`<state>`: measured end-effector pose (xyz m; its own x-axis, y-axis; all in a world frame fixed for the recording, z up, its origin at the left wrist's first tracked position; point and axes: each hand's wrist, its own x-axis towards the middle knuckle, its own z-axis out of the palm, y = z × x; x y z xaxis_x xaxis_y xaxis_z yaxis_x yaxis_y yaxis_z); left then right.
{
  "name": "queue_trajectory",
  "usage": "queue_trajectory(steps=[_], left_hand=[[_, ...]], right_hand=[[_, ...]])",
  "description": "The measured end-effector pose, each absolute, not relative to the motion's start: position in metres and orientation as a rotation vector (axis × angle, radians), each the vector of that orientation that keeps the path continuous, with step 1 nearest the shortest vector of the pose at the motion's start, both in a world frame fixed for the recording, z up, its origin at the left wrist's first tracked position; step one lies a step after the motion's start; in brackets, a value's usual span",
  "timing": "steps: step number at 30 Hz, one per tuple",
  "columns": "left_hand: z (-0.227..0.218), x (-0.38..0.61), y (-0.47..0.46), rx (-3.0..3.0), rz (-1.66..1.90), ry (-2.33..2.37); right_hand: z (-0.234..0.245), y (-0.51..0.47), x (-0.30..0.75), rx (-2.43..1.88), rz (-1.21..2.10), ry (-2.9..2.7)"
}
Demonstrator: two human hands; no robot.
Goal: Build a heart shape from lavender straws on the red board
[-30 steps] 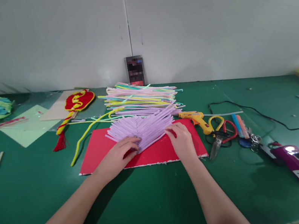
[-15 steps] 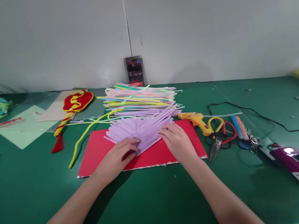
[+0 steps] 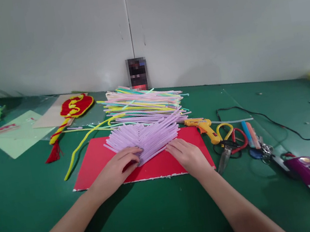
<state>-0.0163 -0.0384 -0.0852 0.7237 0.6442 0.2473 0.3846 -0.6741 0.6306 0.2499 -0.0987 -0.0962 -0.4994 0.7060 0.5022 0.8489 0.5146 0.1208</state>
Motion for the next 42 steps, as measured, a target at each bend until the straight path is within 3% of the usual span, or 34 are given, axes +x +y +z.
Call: queue_trajectory(steps=[19,34,42], left_hand=[[-0.089,-0.018,-0.036,2.356,0.585,0.786],[-0.089,-0.017,-0.036,2.371,0.598,0.766],[-0.088,-0.018,-0.037,2.366,0.587,0.78]], right_hand=[[-0.084,-0.094,0.245,-1.165,-0.96,-2.531],[-0.086,-0.096,0.243,-1.215,-0.877,-2.513],[-0.082,-0.098,0.237,-1.197,-1.046,-2.568]])
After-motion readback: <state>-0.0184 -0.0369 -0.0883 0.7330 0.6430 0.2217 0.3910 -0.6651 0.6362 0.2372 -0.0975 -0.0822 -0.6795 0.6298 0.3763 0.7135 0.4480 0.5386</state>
